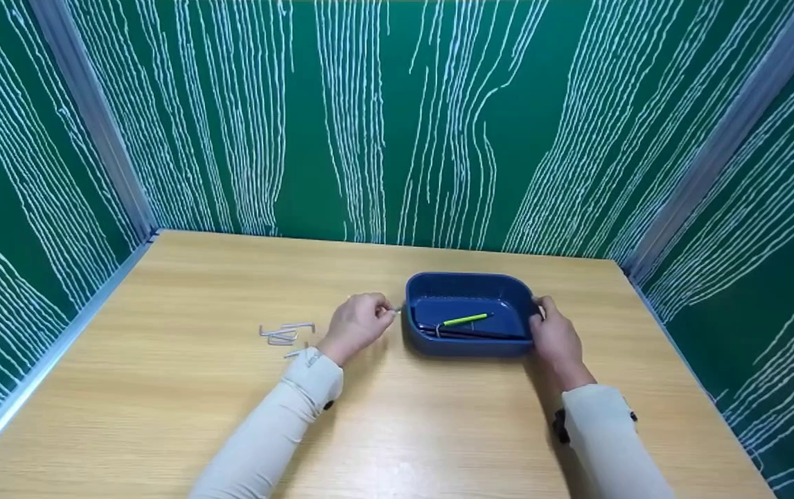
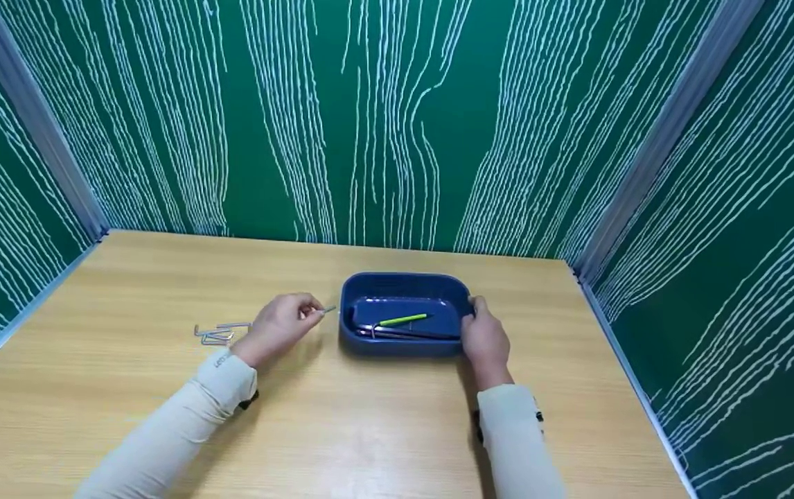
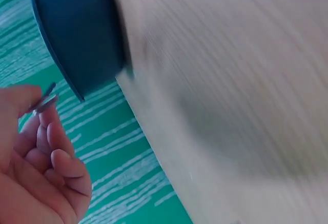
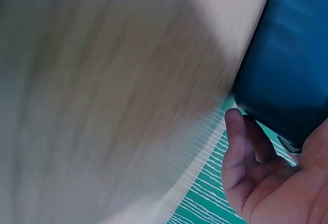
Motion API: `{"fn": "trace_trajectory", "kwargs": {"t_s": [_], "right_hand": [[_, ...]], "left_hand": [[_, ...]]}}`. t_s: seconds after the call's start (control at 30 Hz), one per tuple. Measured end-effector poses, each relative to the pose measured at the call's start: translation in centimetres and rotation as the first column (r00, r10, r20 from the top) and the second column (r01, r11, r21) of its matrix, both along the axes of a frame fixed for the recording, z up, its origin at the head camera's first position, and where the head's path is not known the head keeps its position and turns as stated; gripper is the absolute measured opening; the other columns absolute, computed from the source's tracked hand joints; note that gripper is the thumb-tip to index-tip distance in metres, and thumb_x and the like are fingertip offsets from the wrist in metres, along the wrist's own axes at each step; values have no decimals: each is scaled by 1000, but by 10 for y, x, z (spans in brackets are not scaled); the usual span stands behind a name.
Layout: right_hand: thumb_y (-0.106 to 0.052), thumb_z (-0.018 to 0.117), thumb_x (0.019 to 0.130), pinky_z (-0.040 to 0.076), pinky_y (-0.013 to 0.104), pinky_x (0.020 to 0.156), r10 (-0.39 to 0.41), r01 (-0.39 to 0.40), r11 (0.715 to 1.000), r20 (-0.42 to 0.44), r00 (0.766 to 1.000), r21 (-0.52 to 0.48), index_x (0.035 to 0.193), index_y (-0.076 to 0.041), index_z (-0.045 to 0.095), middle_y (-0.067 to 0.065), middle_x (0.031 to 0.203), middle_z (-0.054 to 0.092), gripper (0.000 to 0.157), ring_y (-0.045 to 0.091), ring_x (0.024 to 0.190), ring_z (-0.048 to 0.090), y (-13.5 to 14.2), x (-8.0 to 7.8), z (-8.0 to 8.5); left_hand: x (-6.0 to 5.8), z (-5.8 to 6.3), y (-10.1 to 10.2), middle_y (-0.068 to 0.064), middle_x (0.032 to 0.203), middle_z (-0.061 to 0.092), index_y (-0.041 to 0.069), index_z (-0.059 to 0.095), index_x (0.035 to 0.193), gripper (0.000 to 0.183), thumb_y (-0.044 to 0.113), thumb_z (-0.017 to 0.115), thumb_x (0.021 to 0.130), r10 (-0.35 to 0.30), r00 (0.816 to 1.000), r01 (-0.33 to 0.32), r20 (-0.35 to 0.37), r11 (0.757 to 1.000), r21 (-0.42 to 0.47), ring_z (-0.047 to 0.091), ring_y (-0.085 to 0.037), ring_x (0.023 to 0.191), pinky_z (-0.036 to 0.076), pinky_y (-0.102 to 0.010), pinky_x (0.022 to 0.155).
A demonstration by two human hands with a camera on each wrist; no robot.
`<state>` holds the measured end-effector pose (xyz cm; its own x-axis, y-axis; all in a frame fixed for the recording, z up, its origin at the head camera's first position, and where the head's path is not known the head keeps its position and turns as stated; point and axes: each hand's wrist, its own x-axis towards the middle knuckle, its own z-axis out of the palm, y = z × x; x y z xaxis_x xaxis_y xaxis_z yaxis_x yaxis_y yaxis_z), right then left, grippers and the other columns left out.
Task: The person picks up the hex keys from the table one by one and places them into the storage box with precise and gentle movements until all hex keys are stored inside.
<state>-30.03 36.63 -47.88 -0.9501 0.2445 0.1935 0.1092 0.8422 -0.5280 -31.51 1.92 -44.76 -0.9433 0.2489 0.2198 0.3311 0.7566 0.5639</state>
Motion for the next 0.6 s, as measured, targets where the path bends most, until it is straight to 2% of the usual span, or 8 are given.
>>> {"fn": "trace_trajectory", "kwargs": {"t_s": [0.13, 0.2, 0.3, 0.43, 0.6], "right_hand": [[-21, 34, 90, 39, 48, 71, 9, -8, 1000, 17, 1000, -15, 126, -18, 39, 22, 124, 48, 37, 37, 96, 53, -1, -1, 0], [-21, 33, 91, 39, 50, 76, 18, -17, 999, 36, 999, -33, 128, -17, 37, 22, 128, 44, 38, 36, 102, 51, -1, -2, 1], [-22, 32, 91, 37, 51, 83, 24, -20, 998, 61, 998, -57, 130, -17, 35, 20, 132, 40, 39, 36, 108, 48, 0, -2, 2], [-22, 32, 91, 36, 52, 84, 23, -19, 998, 62, 998, -66, 130, -17, 35, 20, 132, 40, 39, 36, 110, 46, 0, -1, 4], [-22, 32, 91, 37, 51, 83, 24, -20, 998, 65, 998, -59, 129, -17, 35, 20, 131, 41, 39, 34, 106, 48, 1, -1, 4]], "left_hand": [[2, 3, 11, 9, 72, 59, 22, 63, 80, 15, 33, 54, 82, 50, 998, -47, -25, 995, 93, 51, -9, 65, 41, -24, 59], [3, 4, 15, 9, 71, 59, 21, 63, 78, 15, 32, 54, 82, 82, 995, -74, -54, 988, 135, 52, -9, 66, 42, -24, 59], [3, 6, 22, 9, 70, 58, 21, 63, 75, 15, 32, 54, 81, 105, 993, -90, -60, 972, 218, 52, -9, 66, 42, -24, 59], [4, 7, 34, 10, 71, 58, 25, 62, 76, 11, 32, 55, 80, 85, 996, -81, 3, 947, 312, 52, -9, 68, 43, -23, 62], [7, 3, 48, 13, 74, 58, 29, 62, 75, 5, 31, 59, 78, 23, 998, -40, 55, 943, 331, 52, -7, 72, 44, -22, 67]]}}
